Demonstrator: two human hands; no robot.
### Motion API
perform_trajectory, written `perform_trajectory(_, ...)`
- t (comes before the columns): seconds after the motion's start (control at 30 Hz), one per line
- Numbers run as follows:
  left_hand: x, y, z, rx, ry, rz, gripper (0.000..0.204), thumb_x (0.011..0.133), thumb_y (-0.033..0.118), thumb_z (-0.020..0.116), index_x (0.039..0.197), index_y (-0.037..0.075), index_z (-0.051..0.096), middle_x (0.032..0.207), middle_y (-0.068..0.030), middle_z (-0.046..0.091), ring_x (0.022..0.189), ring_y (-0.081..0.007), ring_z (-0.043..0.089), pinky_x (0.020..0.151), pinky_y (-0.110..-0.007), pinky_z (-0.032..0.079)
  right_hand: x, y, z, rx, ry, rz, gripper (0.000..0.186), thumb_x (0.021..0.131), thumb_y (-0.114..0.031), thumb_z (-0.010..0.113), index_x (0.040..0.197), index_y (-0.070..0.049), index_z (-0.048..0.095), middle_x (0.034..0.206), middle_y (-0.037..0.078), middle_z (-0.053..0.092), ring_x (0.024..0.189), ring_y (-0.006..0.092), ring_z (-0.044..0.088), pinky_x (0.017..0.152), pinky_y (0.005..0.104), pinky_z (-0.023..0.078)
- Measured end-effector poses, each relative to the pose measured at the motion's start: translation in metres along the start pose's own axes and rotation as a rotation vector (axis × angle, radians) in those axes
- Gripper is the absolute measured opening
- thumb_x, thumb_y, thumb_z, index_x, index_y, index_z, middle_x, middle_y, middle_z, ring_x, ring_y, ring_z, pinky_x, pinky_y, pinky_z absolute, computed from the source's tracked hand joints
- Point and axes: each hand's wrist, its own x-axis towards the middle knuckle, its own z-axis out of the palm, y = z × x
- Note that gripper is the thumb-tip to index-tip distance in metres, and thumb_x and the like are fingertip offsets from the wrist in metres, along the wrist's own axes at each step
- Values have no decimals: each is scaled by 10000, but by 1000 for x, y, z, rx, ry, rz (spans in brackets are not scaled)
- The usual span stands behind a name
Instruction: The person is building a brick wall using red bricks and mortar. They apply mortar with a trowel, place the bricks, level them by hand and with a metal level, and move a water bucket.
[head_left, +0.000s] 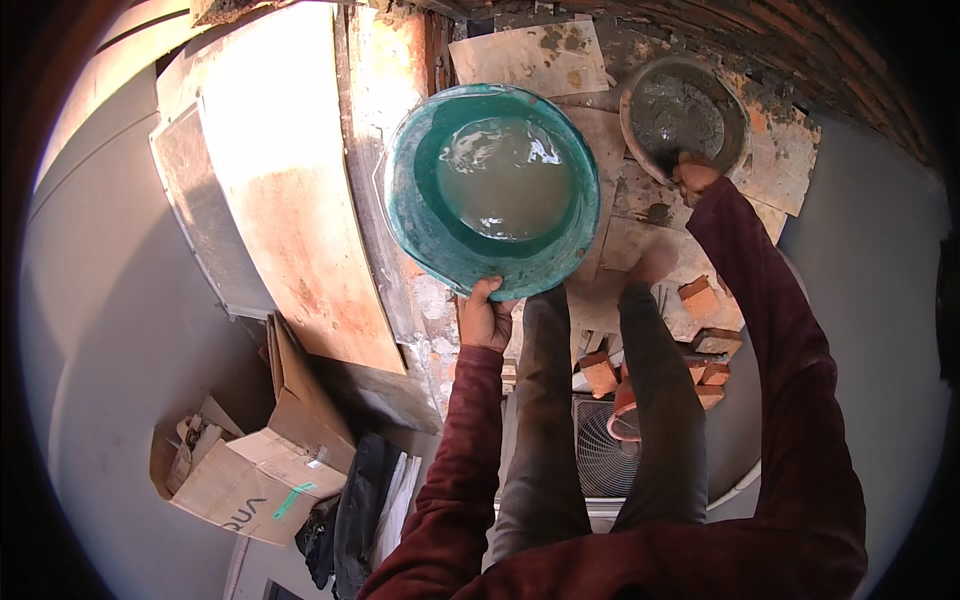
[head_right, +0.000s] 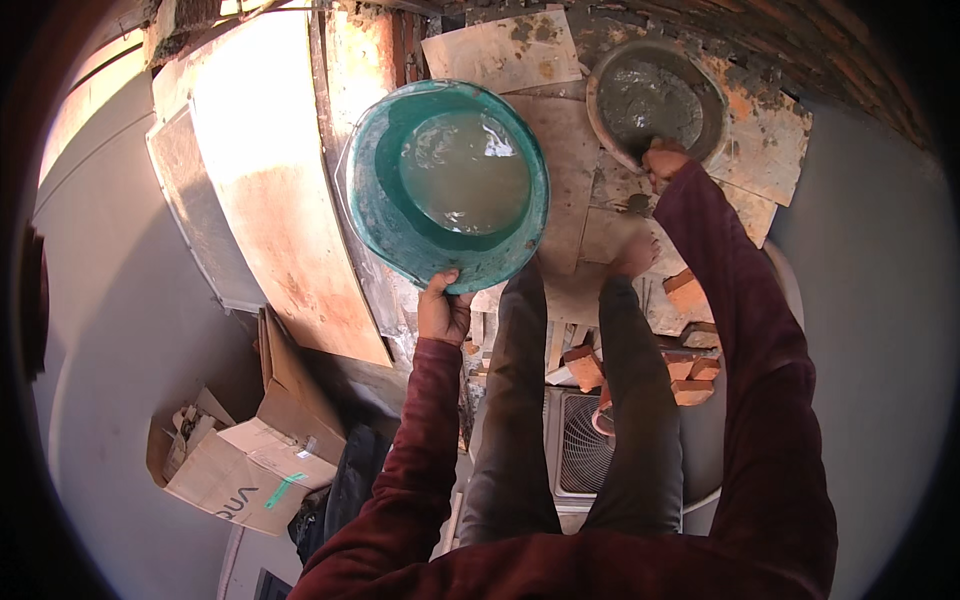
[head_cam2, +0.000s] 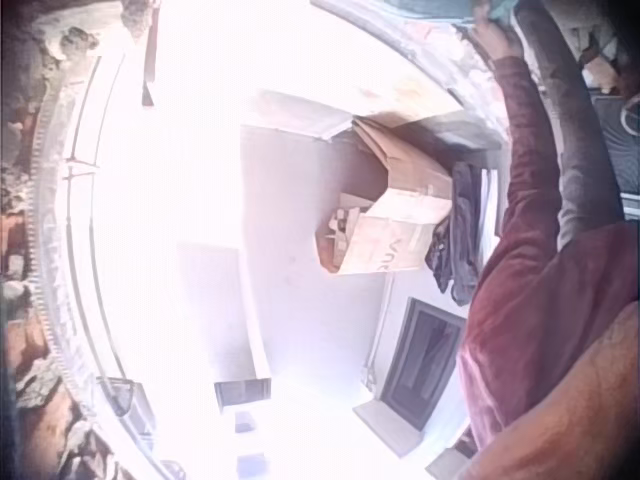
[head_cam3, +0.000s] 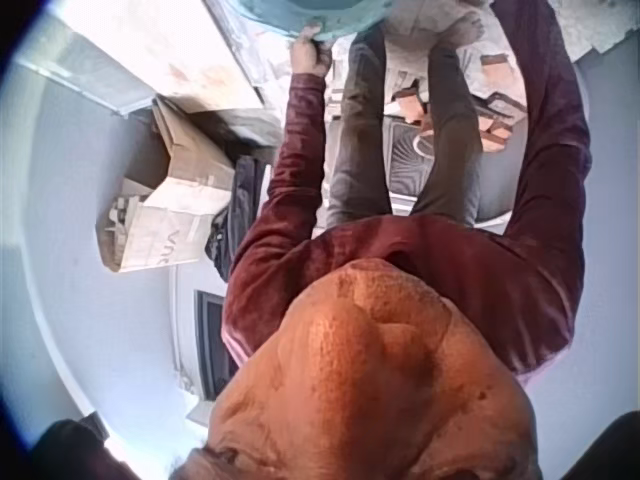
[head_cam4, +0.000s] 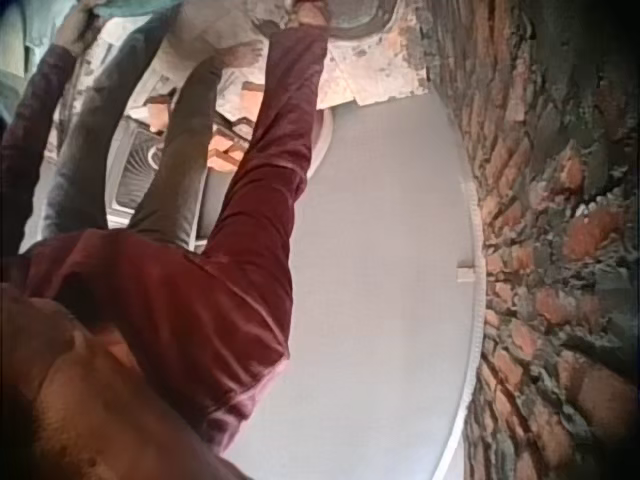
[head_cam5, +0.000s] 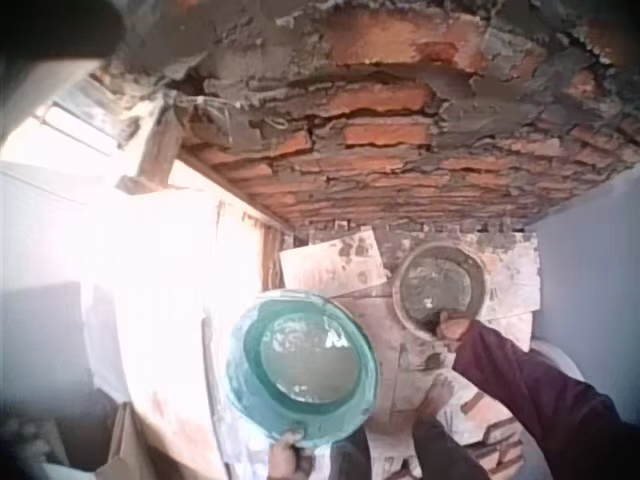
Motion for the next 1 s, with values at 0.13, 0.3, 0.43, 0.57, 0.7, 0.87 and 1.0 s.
perform_trajectory(0.13,22,34,-35,-79,36,122,183,820,-32,584,997,-66,555,1051,-151,634,933,-298,689,810,-410,640,-52,-26,3,1598,-111,74,122,945,-126,553,1044,-56,537,625,-39,424,473,67,434,404,252,410)
perform_trajectory(0.3,67,56,-85,-257,114,208,267,788,-49,613,1047,-70,554,1085,-156,636,997,-298,663,888,-418,609,-117,-19,-15,1850,-405,-61,258,954,-168,558,1133,14,515,708,24,487,495,94,472,395,239,404)
perform_trajectory(0.43,77,74,-113,-339,97,308,289,784,-120,606,1072,-125,577,1075,-173,662,942,-284,678,894,-369,603,-156,-48,-39,8,149,145,421,898,-223,624,1272,-82,492,876,114,618,649,226,648,593,368,551)
perform_trajectory(0.57,89,73,-119,-304,135,305,281,865,-34,627,1122,-119,549,1152,-185,640,1029,-289,660,924,-385,592,-130,-44,-41,-853,502,189,481,876,-147,542,1338,-49,450,1180,227,646,1134,371,612,967,425,483)
perform_trajectory(0.7,104,80,-127,-251,171,273,241,877,-23,615,1090,-120,560,1117,-185,655,993,-282,674,898,-366,603,-45,-62,-2,-336,356,205,386,816,-174,600,1120,64,612,1115,226,660,1006,352,674,837,393,548)
perform_trajectory(0.87,100,106,-143,-184,192,270,270,922,88,622,1116,-95,577,1152,-171,656,1006,-281,670,908,-372,597,-61,-38,-10,1321,-126,98,268,895,-116,583,1123,18,535,698,52,513,450,109,490,358,266,416)
perform_trajectory(1.0,87,98,-104,-210,85,362,372,940,176,641,1200,-72,543,1220,-156,632,1070,-290,645,962,-408,568,-115,-24,-37,1387,-272,115,222,963,-250,551,1024,-38,533,752,50,527,470,93,483,377,245,417)
